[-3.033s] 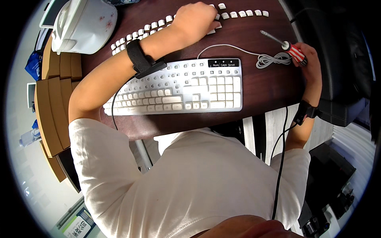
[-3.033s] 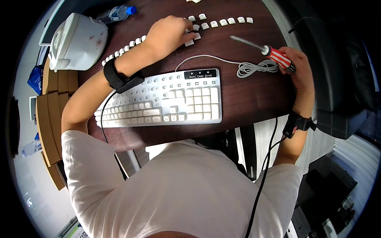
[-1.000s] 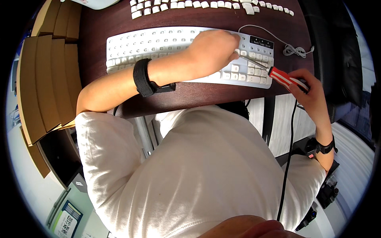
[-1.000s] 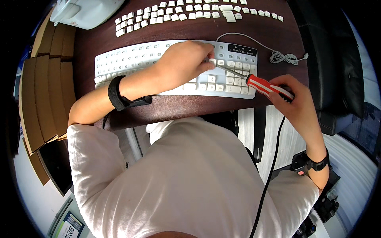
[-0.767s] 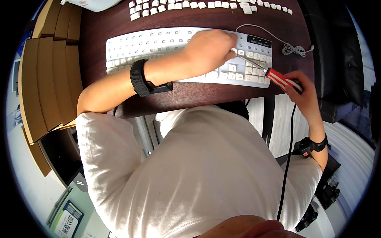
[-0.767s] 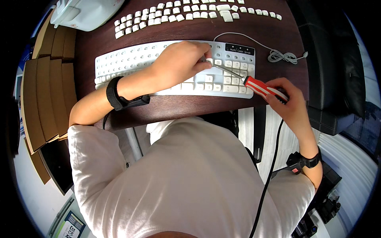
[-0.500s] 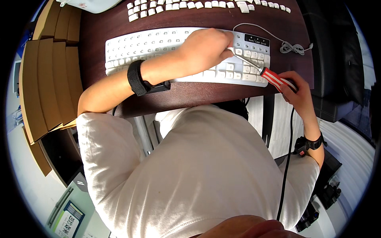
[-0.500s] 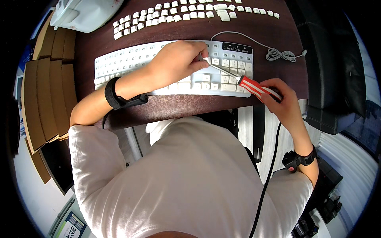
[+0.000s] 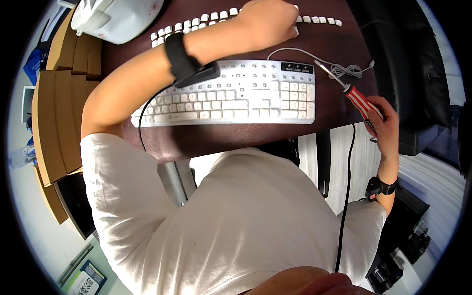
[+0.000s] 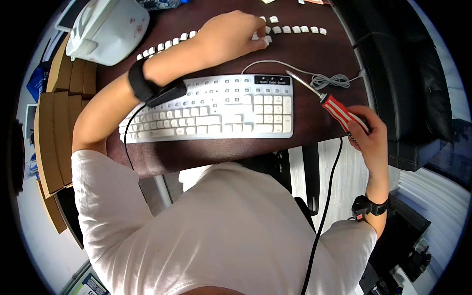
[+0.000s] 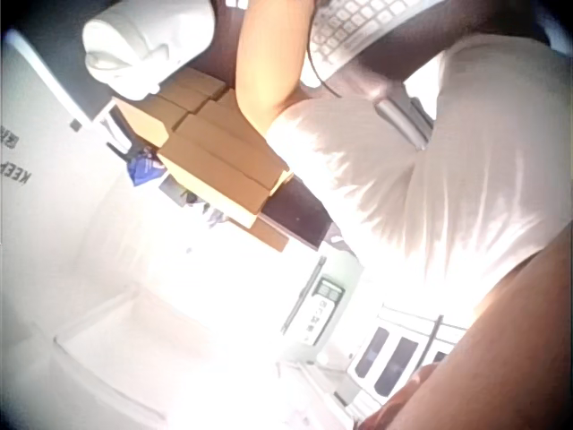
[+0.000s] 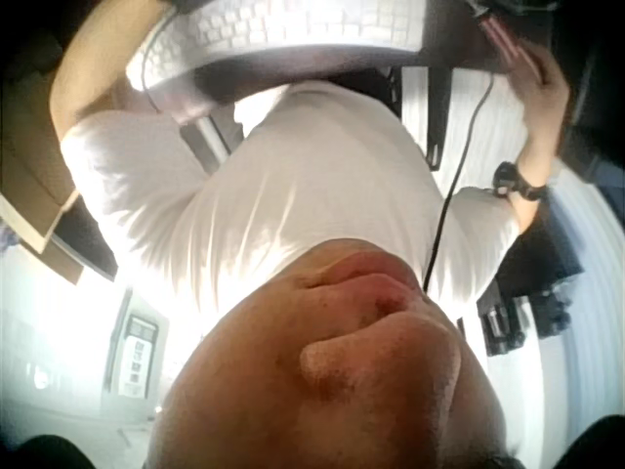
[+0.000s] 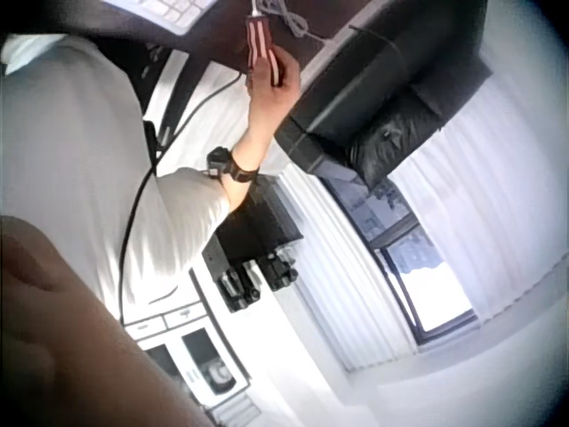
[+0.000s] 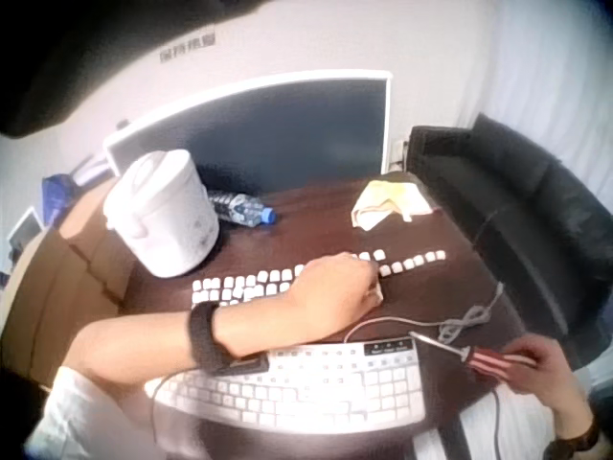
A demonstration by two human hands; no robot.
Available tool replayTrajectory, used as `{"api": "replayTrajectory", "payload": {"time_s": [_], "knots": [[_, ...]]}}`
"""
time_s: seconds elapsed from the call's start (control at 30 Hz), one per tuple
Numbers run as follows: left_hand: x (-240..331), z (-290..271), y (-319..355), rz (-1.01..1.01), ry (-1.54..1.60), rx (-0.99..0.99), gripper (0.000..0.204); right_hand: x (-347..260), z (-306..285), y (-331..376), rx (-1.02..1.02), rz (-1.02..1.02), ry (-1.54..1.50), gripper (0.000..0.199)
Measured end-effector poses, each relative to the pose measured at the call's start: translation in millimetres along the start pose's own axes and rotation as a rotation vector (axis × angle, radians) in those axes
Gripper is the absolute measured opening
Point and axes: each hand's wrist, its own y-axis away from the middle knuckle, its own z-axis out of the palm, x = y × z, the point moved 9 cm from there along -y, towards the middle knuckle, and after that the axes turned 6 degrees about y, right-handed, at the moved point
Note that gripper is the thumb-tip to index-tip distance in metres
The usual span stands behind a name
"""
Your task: The person uses a red-handled screwdriver to pry off white keycaps from a white keyboard. They remove the keycaps one by one and place them on the desk surface. The person continues this process across multiple keys throughout the clip.
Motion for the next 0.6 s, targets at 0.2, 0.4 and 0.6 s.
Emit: {"api": "replayTrajectory", "payload": {"time_s": [0.2,0.4,0.6], "knots": [[-14.1,52.9,-54.9,-0.071,-0.138,-0.195,0.023,31.5,-4.2,-3.7,0.034,0.044,-0.071,0.021],[-19.8,76.5,-63.7,-0.066,-0.134,-0.271,0.021,47.5,-4.0,-1.0,0.016,0.109,-0.169,0.021],[-21.9,79.3,-62.9,-0.105,-0.194,-0.322,0.025,54.6,-6.5,-1.2,0.06,0.126,-0.172,0.022]]}}
